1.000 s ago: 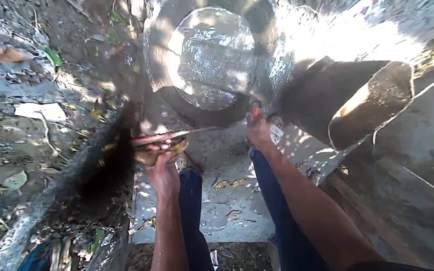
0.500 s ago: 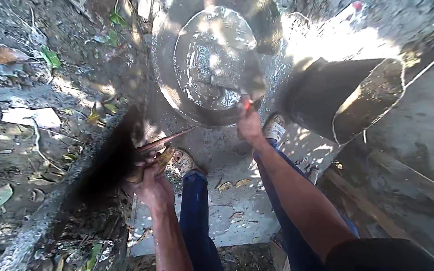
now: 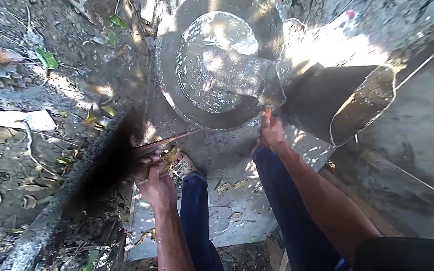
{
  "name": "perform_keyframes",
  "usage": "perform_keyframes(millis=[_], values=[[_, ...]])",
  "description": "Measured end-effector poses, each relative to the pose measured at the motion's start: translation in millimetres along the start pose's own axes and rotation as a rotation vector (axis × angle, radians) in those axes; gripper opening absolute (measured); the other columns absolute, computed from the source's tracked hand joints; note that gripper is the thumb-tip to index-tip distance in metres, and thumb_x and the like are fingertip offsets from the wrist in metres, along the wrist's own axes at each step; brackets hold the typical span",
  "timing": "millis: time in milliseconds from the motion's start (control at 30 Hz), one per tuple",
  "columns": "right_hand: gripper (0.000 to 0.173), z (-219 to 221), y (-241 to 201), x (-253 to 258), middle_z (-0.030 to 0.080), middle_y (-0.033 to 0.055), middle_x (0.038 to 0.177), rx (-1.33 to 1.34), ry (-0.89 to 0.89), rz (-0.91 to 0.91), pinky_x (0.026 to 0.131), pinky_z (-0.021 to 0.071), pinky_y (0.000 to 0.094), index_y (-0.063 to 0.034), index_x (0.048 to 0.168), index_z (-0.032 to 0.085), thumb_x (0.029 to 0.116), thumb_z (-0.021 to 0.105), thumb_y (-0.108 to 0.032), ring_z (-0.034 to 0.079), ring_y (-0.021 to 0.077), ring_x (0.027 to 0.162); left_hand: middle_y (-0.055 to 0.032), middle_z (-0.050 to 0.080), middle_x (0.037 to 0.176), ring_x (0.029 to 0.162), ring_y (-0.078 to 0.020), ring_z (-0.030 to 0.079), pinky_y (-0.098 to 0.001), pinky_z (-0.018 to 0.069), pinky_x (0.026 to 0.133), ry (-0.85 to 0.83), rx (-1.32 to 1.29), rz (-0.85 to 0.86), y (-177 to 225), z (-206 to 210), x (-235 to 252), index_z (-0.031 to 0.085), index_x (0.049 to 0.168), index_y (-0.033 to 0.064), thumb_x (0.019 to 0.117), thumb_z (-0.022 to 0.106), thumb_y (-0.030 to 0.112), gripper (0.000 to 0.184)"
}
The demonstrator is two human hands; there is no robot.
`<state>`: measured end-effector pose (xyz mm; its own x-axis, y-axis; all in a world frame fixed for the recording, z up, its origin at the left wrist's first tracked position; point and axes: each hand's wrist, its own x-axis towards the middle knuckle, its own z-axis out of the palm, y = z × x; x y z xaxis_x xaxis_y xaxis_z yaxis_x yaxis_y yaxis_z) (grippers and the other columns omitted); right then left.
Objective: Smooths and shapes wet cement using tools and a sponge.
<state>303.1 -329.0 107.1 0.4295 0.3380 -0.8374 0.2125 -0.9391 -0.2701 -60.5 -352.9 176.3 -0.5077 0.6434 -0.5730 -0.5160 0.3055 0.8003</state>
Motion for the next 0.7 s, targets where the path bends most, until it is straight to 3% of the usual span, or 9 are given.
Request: perform_keyframes(millis=[100,233,400,567,700], values=[[0.065,-13,21,-4,0.060,0.0103,0.070,-0.001,0.019,0.022,0.054,0.0601,0.0460,-0.0072,0.126,0.052,0.1051,0.034,-0.066,0.062,0.0242,0.051,-0.0077,0.067,0.097,0.098,-0.0239,0.068,-0.0442,0.0595,0.086,0.009,0.018,-0.012,-2,4,-1,0.054,0.100,0.0098,0.0839,0.052,-0.009,0.025],[0.061,10,25,-3,0.058,0.0086,0.067,0.096,0.093,0.034,0.051,0.0605,0.0461,-0.0065,0.124,0.051,0.1071,0.032,-0.062,0.061,0.0233,0.049,-0.0083,0.067,0.097,0.098,-0.0243,0.068,-0.0449,0.0592,0.086,0.001,0.018,-0.028,-5,12,1,0.055,0.101,0.0091,0.0838,0.052,-0.009,0.025],[0.070,15,31,-17,0.060,0.0087,0.069,0.130,0.063,0.050,0.052,0.0594,0.0470,-0.0114,0.127,0.054,0.1012,0.033,-0.073,0.062,0.0245,0.051,-0.0072,0.068,0.101,0.102,-0.0241,0.067,-0.0459,0.0574,0.090,-0.024,0.036,-0.006,-5,11,1,0.058,0.103,0.0105,0.0846,0.053,-0.008,0.027],[0.057,19,11,9,0.056,0.0053,0.065,0.216,0.069,0.079,0.048,0.0586,0.0418,-0.0074,0.120,0.052,0.1077,0.034,-0.060,0.059,0.0199,0.047,-0.0082,0.068,0.101,0.102,-0.0242,0.067,-0.0450,0.0580,0.089,-0.021,0.045,-0.008,-6,12,3,0.057,0.103,0.0097,0.0835,0.052,-0.010,0.028],[0.054,14,-18,37,0.057,0.0045,0.065,0.183,0.030,-0.033,0.049,0.0595,0.0412,-0.0068,0.121,0.052,0.1087,0.035,-0.057,0.060,0.0193,0.048,-0.0072,0.068,0.100,0.101,-0.0236,0.068,-0.0454,0.0579,0.090,-0.041,0.054,-0.010,-2,8,8,0.057,0.102,0.0105,0.0843,0.052,-0.009,0.027]])
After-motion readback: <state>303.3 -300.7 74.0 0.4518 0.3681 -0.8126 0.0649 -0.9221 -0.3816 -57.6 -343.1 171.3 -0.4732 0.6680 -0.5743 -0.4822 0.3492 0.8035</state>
